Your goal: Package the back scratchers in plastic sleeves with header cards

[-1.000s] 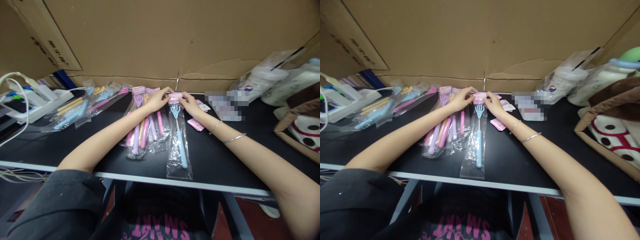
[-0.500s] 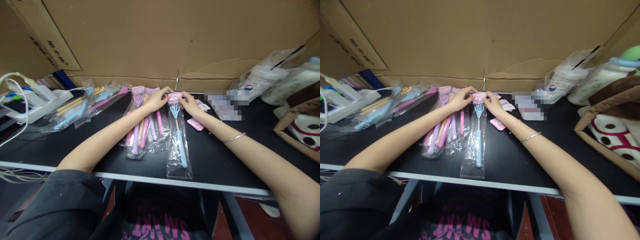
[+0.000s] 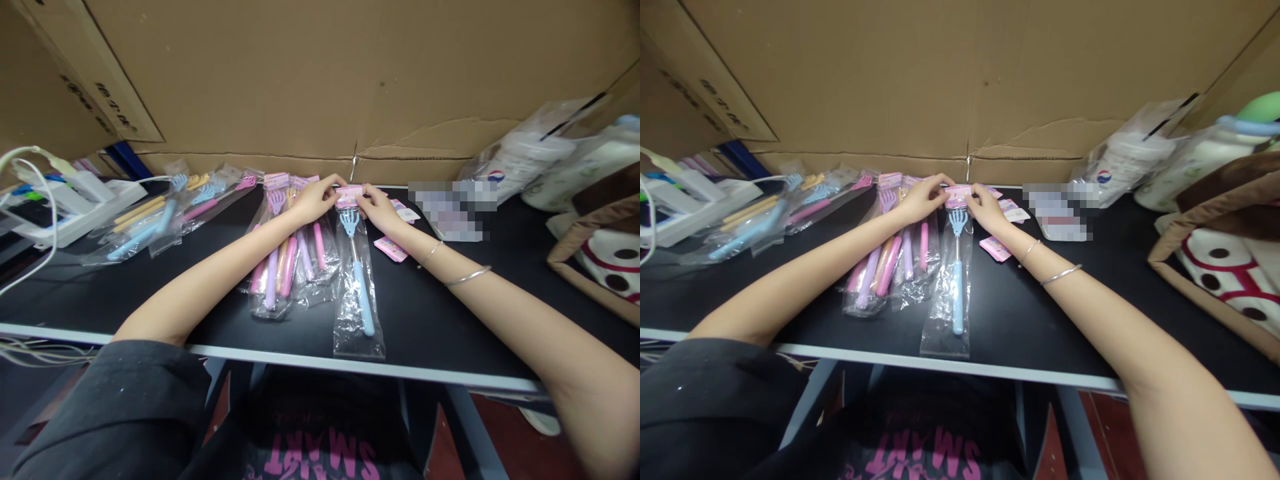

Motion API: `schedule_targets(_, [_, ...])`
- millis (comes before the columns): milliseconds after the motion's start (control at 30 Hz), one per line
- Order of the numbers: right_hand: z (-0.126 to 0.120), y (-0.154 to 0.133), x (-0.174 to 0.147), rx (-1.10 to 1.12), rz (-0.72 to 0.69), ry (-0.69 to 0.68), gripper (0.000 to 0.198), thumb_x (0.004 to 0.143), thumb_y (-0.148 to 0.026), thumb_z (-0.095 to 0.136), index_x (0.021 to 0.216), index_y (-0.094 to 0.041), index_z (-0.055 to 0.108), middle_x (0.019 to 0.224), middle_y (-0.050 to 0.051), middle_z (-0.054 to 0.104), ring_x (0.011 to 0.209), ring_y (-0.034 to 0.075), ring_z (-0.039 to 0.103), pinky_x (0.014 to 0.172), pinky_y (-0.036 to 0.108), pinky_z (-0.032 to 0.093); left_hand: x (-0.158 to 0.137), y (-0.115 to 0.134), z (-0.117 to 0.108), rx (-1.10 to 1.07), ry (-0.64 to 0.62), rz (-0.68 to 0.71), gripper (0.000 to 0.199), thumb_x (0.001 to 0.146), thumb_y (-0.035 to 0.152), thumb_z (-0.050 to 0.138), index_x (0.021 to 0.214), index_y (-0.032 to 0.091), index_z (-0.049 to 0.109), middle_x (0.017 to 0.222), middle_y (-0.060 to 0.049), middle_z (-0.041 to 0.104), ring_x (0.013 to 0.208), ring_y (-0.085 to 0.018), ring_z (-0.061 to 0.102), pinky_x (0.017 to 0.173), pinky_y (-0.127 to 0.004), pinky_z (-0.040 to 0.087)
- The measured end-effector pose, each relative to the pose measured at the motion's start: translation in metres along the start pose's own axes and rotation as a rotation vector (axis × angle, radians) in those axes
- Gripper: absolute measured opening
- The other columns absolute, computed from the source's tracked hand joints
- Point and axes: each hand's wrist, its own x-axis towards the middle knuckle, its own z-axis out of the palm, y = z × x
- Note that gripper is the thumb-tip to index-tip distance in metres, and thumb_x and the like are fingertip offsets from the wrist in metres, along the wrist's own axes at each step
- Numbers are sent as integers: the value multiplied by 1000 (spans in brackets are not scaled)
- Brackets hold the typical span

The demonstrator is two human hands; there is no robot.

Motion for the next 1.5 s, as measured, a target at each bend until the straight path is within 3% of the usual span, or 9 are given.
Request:
schedule_targets(767, [1, -2, -1, -37, 27, 5, 21, 98, -26, 50, 79, -27, 40, 56, -5, 44, 56, 16, 46, 64, 33, 36, 0, 1, 0, 38, 13, 11, 22, 89, 15, 54, 109, 17, 64, 73, 1, 65, 69, -14, 61, 67, -25, 41])
schedule_targets(1267, [1, 1, -2, 6, -80, 79, 39, 92, -66, 53, 86, -28, 44, 61, -4, 43, 59, 17, 44, 60, 33, 38, 2, -5, 4, -94, 27, 9, 18, 94, 21, 53, 111, 20, 59, 73, 2, 64, 64, -13, 62, 67, -26, 46])
schedule_targets(1500, [-1, 8, 1, 32, -108, 189, 45, 91, -72, 49, 90, -27, 50, 62, -3, 44, 58, 17, 46, 60, 34, 41, 7, -7, 8, -212, 4, -44, 15, 95, 23, 54, 109, 18, 56, 79, 0, 71, 68, -12, 64, 71, -25, 51])
